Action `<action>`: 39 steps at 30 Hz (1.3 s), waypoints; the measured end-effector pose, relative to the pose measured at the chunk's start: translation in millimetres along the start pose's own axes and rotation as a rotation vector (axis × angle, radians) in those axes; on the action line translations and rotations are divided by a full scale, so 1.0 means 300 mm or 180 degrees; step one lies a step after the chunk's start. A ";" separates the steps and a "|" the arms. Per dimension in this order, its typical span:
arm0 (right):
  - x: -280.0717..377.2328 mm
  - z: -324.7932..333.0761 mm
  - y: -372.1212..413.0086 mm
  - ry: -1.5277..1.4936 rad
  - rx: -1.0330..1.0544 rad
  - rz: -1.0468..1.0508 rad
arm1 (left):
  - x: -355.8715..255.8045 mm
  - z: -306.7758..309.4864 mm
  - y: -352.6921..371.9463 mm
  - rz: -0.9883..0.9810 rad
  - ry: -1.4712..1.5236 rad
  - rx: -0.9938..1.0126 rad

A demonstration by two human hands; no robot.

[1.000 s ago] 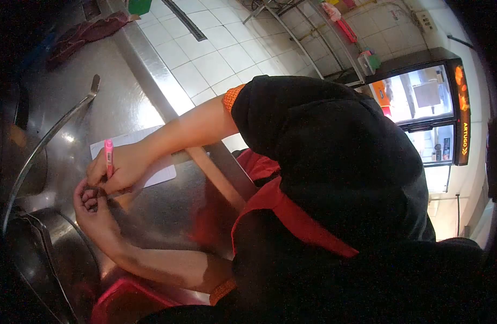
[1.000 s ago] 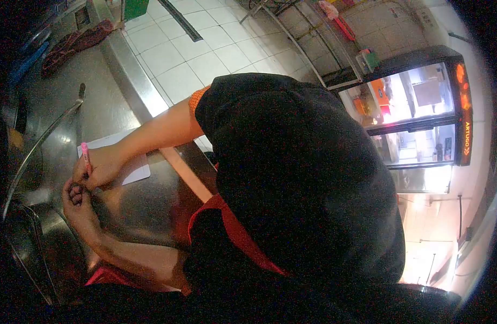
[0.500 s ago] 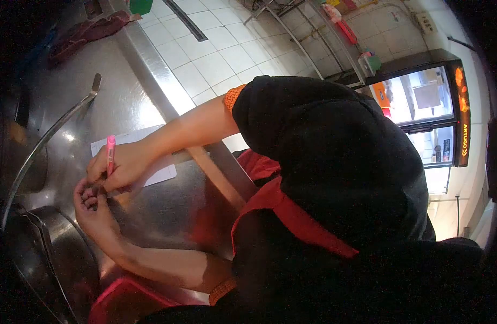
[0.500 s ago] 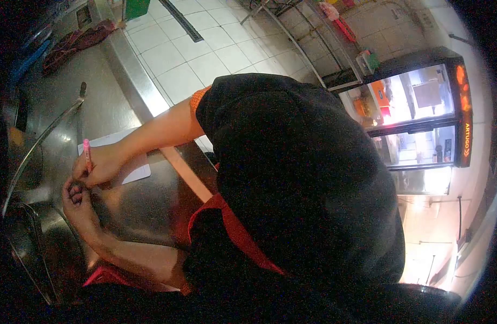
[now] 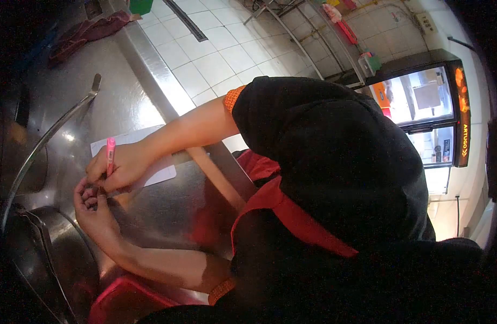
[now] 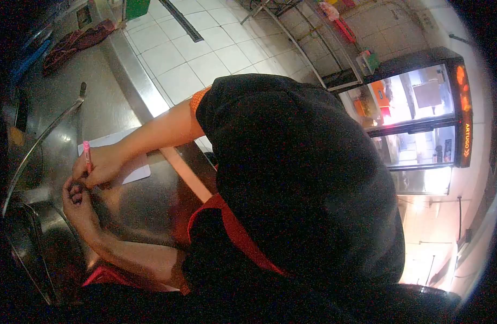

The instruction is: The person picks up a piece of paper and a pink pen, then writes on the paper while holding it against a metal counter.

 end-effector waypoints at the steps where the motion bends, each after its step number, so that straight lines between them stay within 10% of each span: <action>1: -0.004 0.000 0.000 0.0002 0.0000 0.0001 | 0.000 -0.001 0.000 -0.0002 0.0001 0.0000; 13: 0.023 0.089 -0.003 0.0616 -0.1392 0.0731 | 0.045 -0.005 -0.009 -0.0095 0.0516 0.0091; 21: -0.056 -0.002 0.017 -0.0910 -0.0020 -0.0742 | 0.029 0.002 -0.002 0.0035 0.0279 0.0060; 39: -0.008 -0.005 -0.002 0.0347 0.0102 0.0421 | 0.006 0.007 0.006 0.0005 0.0192 0.0029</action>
Point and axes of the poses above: each hand's wrist, its own y-axis away from the middle knuckle, its own z-axis out of the back of the hand, x = y × z, the point moved 4 cm from there along -y, towards the middle knuckle, and after that the axes turned 5 degrees about x, right-handed, at the moved point
